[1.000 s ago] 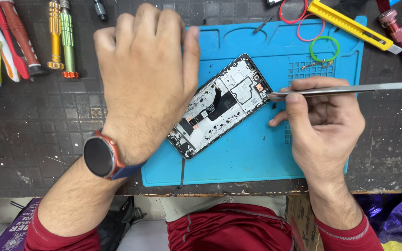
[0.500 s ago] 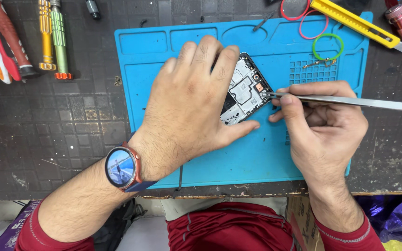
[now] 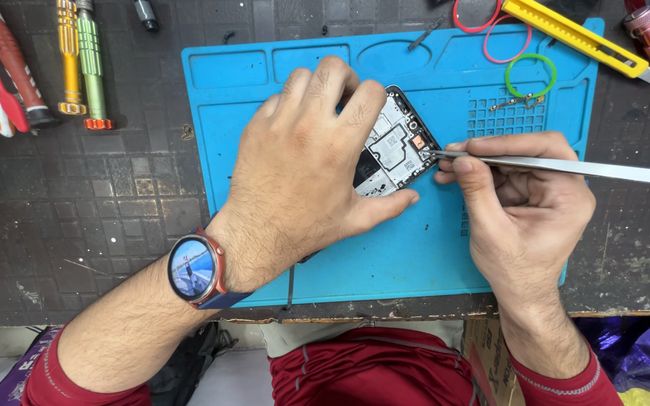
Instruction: The person works on a disassembled smartphone lying on a blue silicone repair mat, using a metal pry tool and tweezers to lift and reposition small internal components near the top edge of the phone frame. They hold the phone steady with one hand while prying and adjusting parts with the other throughout the clip.
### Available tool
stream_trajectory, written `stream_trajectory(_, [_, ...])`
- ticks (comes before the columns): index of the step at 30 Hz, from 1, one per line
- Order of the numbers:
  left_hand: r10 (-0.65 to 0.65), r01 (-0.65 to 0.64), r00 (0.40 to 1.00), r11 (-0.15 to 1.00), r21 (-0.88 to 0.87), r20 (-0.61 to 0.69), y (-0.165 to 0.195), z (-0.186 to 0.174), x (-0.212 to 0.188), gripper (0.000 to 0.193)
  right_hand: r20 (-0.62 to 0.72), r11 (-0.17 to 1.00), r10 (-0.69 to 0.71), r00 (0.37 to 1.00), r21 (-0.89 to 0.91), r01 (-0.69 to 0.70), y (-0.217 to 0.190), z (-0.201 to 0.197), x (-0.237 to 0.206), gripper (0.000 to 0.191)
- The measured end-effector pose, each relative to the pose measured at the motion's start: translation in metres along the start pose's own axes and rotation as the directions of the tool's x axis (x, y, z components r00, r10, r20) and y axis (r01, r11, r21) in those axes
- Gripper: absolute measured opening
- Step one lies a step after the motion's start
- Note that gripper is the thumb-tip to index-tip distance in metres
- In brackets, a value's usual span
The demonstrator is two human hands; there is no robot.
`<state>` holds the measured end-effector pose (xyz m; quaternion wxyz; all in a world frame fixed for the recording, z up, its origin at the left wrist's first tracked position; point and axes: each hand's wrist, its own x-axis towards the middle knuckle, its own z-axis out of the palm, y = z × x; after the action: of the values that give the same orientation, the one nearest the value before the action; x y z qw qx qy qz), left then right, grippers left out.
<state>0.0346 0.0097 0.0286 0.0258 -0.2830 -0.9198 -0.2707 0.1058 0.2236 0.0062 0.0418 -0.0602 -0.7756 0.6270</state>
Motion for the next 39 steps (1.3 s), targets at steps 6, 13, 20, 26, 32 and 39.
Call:
stream_trajectory(6, [0.011, -0.011, 1.0, 1.0, 0.01, -0.019, 0.003, -0.002, -0.002, 0.08, 0.01, 0.999, 0.027, 1.0, 0.04, -0.028, 0.001, -0.003, 0.002, 0.015])
stream_trajectory(13, [-0.022, 0.022, 0.999, 1.0, 0.005, 0.026, 0.005, -0.001, -0.002, 0.078, 0.011, 0.999, -0.009, 1.0, 0.052, 0.008, 0.0, -0.001, 0.006, 0.017])
stream_trajectory(20, [-0.094, 0.094, 0.996, 0.994, -0.052, -0.004, 0.003, 0.001, -0.002, 0.084, -0.079, 0.994, 0.059, 0.995, 0.1, -0.051, -0.006, 0.004, 0.005, 0.016])
stream_trajectory(26, [-0.035, 0.041, 0.998, 0.99, -0.135, 0.053, -0.009, -0.002, 0.001, 0.089, 0.012, 0.999, -0.012, 1.0, 0.045, 0.012, -0.002, -0.002, 0.003, 0.013])
stream_trajectory(32, [0.031, -0.02, 0.996, 0.99, -0.137, 0.08, -0.013, -0.002, 0.004, 0.097, 0.036, 1.0, -0.007, 0.999, -0.004, 0.007, -0.001, -0.001, -0.001, 0.013])
stream_trajectory(39, [-0.013, 0.037, 0.986, 0.989, -0.143, 0.169, -0.008, -0.008, 0.005, 0.1, 0.02, 0.998, 0.045, 0.999, -0.033, -0.045, -0.003, 0.005, 0.004, 0.015])
